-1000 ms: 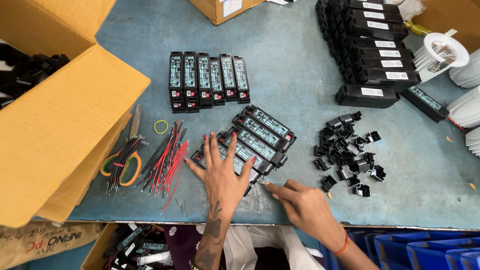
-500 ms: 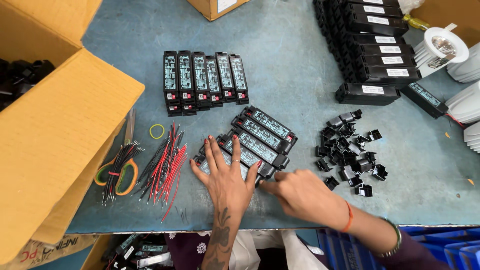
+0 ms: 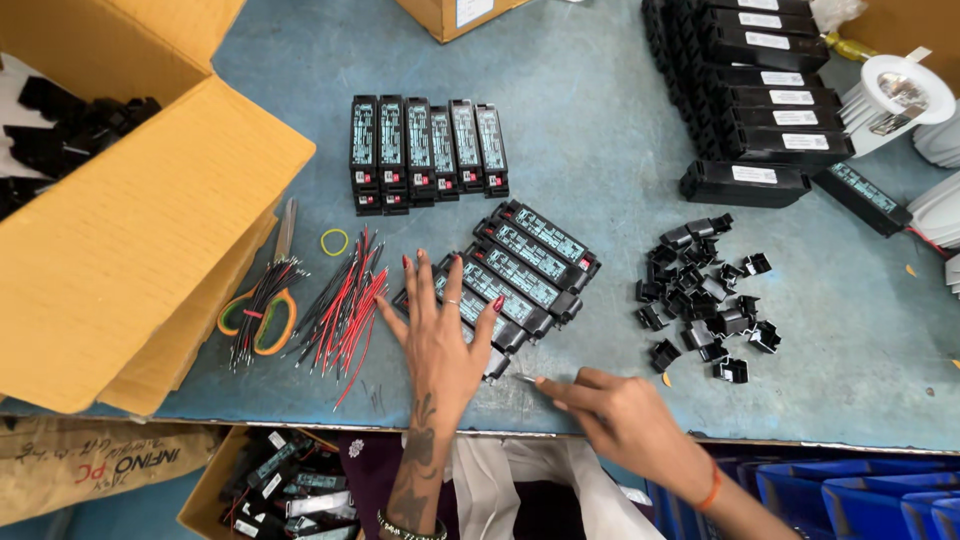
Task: The person assembles small black electronic modules by inserting black plastic clips into slots on each unit using a green screwdriver. They handle multiple units one at a time, aligning and pressing the clips into place, then stacking the completed modules on the table.
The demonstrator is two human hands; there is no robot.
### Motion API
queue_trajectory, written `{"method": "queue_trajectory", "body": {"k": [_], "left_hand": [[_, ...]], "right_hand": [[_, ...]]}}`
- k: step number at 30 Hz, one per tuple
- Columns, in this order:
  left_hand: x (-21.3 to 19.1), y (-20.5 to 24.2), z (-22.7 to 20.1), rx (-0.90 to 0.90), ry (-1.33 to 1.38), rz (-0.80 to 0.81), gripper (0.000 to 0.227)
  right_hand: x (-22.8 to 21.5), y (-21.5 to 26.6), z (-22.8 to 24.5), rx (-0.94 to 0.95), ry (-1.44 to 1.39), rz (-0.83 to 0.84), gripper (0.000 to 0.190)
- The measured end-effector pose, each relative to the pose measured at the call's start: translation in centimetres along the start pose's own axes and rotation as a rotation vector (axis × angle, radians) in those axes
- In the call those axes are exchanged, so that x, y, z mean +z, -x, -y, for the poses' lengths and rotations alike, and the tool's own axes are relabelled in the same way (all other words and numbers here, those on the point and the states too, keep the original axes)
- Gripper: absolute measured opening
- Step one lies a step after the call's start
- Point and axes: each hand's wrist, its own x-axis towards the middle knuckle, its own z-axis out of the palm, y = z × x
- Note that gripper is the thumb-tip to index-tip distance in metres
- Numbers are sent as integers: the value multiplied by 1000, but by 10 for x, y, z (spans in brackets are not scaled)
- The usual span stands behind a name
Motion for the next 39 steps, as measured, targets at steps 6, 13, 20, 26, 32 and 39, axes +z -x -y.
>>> {"method": "queue_trajectory", "body": {"k": [6,13,20,26,32,39], "left_hand": [[7,2,-10,-55,-101,47,75],[8,1,-13,-59,-135,39,76],[7,0,-15,-48,-173,56,75],[8,-1,-14,-66,-163,54,75],[10,3,-10,-57,-84,22,74],[3,-5,2,-19,-31,37,64]], "right_hand": [[16,-1,3,-32,-21,-41,42],[37,-7,4,-42,-47,-81,49],[10,-25,9,-18,34,153,53],[-5,-57,25,-133,306,380,36],[-16,-32,15,-34,103,227,42],[-44,35,-68,191,150,-314,29]]}}
